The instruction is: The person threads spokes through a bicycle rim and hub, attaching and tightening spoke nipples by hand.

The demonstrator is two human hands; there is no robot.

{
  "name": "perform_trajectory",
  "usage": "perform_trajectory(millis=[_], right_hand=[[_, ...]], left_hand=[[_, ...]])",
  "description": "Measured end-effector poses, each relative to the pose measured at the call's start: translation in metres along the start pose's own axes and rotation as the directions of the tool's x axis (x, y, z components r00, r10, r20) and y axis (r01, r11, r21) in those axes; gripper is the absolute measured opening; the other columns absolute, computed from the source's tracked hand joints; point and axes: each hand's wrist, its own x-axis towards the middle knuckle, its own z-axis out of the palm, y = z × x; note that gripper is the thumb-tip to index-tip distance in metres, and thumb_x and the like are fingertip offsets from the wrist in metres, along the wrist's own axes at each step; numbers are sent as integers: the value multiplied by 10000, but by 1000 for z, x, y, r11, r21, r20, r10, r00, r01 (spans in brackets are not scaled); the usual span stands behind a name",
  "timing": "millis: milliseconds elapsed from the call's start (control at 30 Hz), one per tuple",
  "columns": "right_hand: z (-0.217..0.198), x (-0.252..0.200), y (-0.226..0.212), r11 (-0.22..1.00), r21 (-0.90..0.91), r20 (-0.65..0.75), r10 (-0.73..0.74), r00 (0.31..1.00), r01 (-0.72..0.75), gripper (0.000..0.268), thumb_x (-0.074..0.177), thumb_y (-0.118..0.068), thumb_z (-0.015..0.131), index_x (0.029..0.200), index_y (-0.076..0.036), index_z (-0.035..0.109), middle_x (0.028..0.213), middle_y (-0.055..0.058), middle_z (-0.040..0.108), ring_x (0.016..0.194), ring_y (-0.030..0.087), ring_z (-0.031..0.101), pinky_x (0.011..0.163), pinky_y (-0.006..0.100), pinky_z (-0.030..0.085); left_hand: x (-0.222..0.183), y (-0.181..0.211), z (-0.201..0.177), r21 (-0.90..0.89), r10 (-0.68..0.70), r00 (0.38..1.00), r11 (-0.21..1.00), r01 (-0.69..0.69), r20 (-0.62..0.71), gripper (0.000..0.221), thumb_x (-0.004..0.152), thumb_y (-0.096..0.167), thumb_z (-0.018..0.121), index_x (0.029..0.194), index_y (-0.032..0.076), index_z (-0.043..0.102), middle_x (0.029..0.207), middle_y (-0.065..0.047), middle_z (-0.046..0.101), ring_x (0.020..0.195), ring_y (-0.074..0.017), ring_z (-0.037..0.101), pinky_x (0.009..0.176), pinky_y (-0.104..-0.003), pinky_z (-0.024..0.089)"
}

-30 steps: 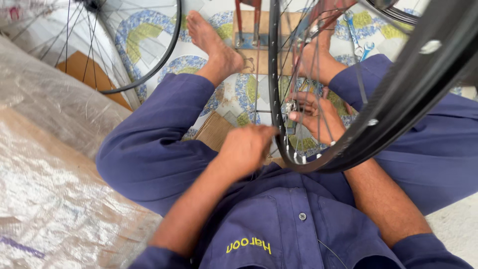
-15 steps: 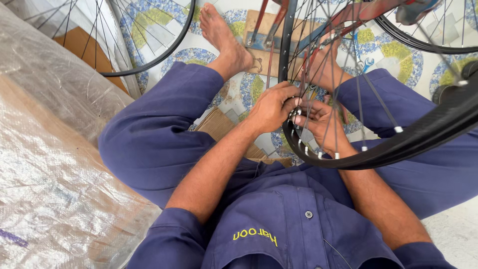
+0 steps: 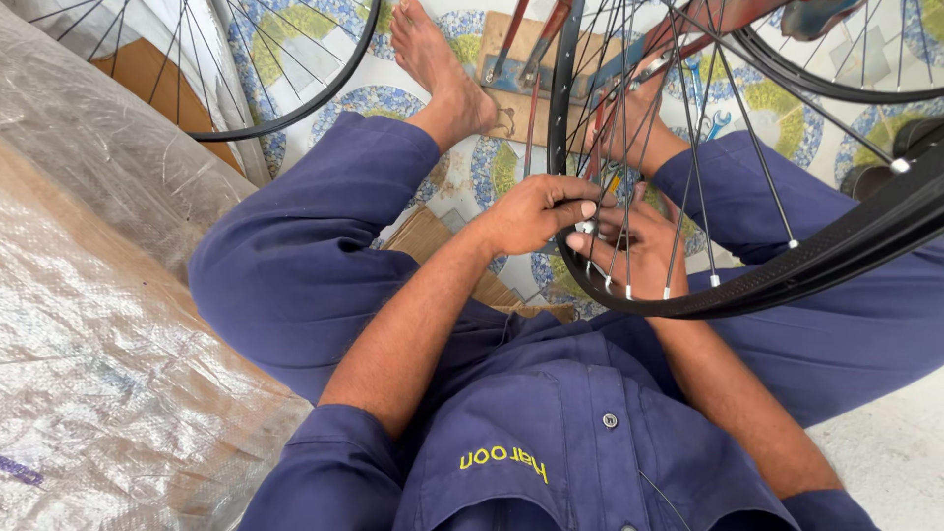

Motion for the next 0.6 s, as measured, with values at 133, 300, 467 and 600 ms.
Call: perform_trajectory(millis=[133,300,467,600], right_hand=[[-6,2,7,790,520,274,204,940,-323,380,888,-94,780,1251,-6,714,999,62,702,890,119,663,773,255,540],[-23,-19,-9,614,715,346,104,933,-333,438,884,-111,755,1289,-86,590,1060,103,716,986,135,688,801,259,567],[-32,-37,-29,996,-37,147,-71,987,77,223,794,-35,780,1008,-8,725,967,148,763,866,236,750,730,341,576],[-24,-40,-24,960,-122,54,-246,968,251,228,775,9,765,999,11,722,938,163,742,867,310,726,761,397,570]], left_hand=[[-5,3,-2,-90,-69,993,993,77,98,350,1031,159,612,1351,33,676,1195,-100,779,1102,-166,708,989,-322,551],[-6,-5,-15,-421,-12,937,891,169,350,455,1043,132,652,1467,6,548,1336,-102,697,1189,-168,647,1082,-339,504],[0,-2,-11,-337,-2,929,932,136,370,353,967,118,732,1286,-9,649,1224,-86,716,1152,-166,675,1029,-361,536],[-2,20,12,281,9,999,959,-22,47,382,837,283,844,919,0,600,954,-148,749,851,-342,716,741,-474,554]])
